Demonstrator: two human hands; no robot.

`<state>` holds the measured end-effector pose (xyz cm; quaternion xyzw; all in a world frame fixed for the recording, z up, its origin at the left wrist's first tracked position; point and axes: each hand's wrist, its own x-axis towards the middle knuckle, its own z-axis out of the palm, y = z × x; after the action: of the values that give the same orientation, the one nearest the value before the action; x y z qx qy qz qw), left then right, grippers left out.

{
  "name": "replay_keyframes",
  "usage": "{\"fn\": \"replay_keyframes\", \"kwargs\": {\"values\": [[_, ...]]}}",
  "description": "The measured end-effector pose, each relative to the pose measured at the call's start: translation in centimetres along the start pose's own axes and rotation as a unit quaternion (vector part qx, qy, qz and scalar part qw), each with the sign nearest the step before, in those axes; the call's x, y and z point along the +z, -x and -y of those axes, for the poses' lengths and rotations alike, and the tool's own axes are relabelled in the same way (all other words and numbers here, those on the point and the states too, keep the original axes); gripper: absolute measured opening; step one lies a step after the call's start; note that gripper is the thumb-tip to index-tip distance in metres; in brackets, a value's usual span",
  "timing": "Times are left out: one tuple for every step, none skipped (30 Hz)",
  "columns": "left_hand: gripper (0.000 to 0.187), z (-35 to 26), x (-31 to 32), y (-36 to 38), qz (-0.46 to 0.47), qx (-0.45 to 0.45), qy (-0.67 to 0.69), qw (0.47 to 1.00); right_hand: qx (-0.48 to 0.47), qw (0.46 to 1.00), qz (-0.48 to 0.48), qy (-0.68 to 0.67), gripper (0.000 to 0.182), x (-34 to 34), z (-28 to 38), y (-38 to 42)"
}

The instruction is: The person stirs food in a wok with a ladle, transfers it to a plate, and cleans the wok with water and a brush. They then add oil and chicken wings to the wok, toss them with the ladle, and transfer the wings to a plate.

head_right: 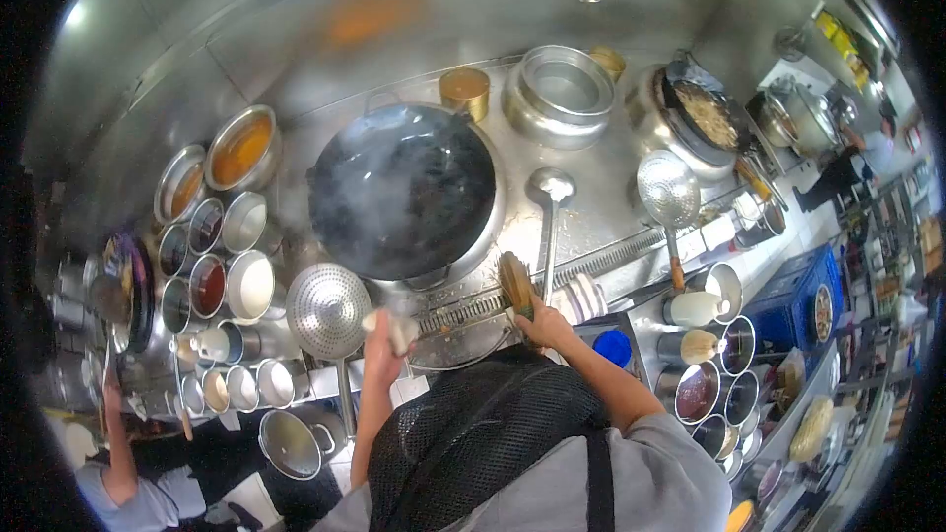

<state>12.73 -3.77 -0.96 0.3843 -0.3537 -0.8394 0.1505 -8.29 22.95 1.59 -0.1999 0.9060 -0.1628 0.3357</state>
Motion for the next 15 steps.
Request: {"fn": "replay_keyframes", "kwargs": {"values": [[0.042, -0.7, -0.6, 1.6, -0.022, 0.027, -0.020, 0.999, 0.004, 1.000, -0.006, -0.004, 0.073, -0.1, -0.3, -0.7], [0.044, 0.0, -2.7, 1.9, -0.029, 0.046, -0.043, 0.998, 0.013, 0.999, -0.035, 0.014, 0.073, 0.1, -0.8, -1.7], [0.046, 0.7, -4.7, 2.2, -0.038, 0.065, -0.066, 0.995, 0.020, 0.997, -0.064, 0.033, 0.072, -0.1, -1.1, -2.4], [0.046, 1.1, -6.0, 2.8, -0.035, 0.065, -0.067, 0.995, 0.045, 0.992, -0.111, 0.042, 0.072, -0.7, -0.9, -2.9], [0.047, 1.4, -7.2, 3.4, -0.057, 0.063, -0.106, 0.991, 0.045, 0.992, -0.111, 0.041, 0.072, -0.8, -1.4, -3.8], [0.048, 1.6, -7.8, 4.1, -0.081, 0.060, -0.146, 0.984, 0.042, 0.983, -0.168, 0.054, 0.073, -0.5, -2.4, -5.1], [0.048, 1.7, -7.8, 4.6, -0.089, 0.058, -0.147, 0.983, 0.037, 0.972, -0.222, 0.067, 0.075, -0.1, -3.1, -6.2], [0.047, 1.9, -7.9, 5.0, -0.068, 0.059, -0.213, 0.973, 0.037, 0.975, -0.208, 0.070, 0.076, 0.2, -4.0, -7.2], [0.045, 1.9, -8.1, 5.5, -0.045, 0.058, -0.279, 0.958, 0.036, 0.978, -0.195, 0.071, 0.078, 0.2, -4.5, -8.1], [0.045, 3.0, -8.9, 5.1, -0.059, 0.089, -0.341, 0.934, 0.038, 0.983, -0.175, 0.041, 0.079, 0.2, -4.7, -8.7], [0.045, 4.0, -9.8, 4.8, -0.065, 0.086, -0.343, 0.933, 0.035, 0.984, -0.168, 0.039, 0.079, 0.6, -4.9, -9.1], [0.048, 4.7, -10.0, 4.7, -0.121, 0.141, -0.438, 0.879, 0.053, 0.978, -0.204, 0.004, 0.078, 0.6, -5.0, -9.4], [0.052, 5.2, -10.0, 4.6, -0.173, 0.195, -0.526, 0.810, 0.070, 0.968, -0.241, -0.031, 0.077, 0.6, -5.1, -9.7], [0.058, 5.5, -10.2, 4.5, -0.189, 0.206, -0.483, 0.830, 0.062, 0.954, -0.291, -0.038, 0.068, 0.4, -5.5, -9.7], [0.058, 5.6, -10.1, 4.5, -0.193, 0.208, -0.481, 0.829, 0.058, 0.954, -0.291, -0.038, 0.068, -0.6, -6.4, -9.9]]}}
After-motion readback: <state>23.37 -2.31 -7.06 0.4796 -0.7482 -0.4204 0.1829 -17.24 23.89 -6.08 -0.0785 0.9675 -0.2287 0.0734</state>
